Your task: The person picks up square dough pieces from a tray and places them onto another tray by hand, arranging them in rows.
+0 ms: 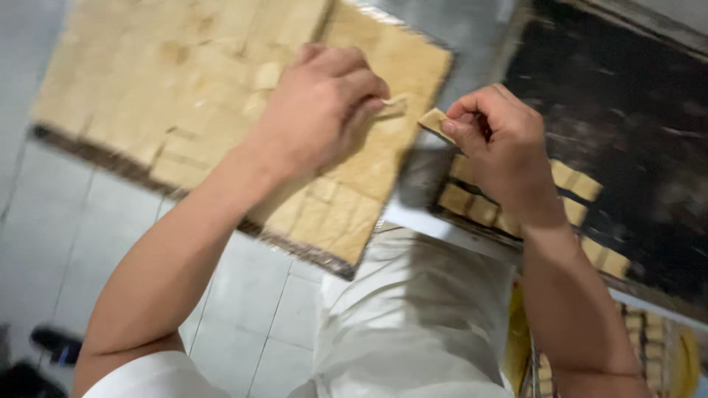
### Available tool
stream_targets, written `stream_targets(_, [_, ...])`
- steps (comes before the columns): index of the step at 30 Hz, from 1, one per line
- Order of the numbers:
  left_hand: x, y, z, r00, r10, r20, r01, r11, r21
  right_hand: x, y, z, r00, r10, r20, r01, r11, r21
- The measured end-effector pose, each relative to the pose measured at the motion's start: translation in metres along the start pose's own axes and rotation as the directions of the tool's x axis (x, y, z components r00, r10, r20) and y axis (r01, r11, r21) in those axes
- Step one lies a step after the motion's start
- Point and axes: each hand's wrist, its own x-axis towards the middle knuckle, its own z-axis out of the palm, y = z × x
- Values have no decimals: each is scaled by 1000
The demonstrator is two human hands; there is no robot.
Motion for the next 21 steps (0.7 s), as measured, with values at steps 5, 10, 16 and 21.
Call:
stream_targets(5, [70, 25, 67, 986, 145, 81, -140, 988, -69, -25, 55, -55, 997, 31, -66, -36, 996, -80])
stream_targets(10, [119, 34, 117, 924, 380, 41, -380, 907, 181, -45, 94, -91, 981, -145, -126, 84, 914, -396])
stream_targets(16, [102, 45, 128, 886, 385, 259, -458, 818, 347, -57, 94, -96, 994, -111, -19, 100, 947, -304])
stream_targets(21, [98, 30, 122, 930, 242, 276, -295, 940, 170, -44, 86, -73, 980, -188, -67, 153, 924, -349])
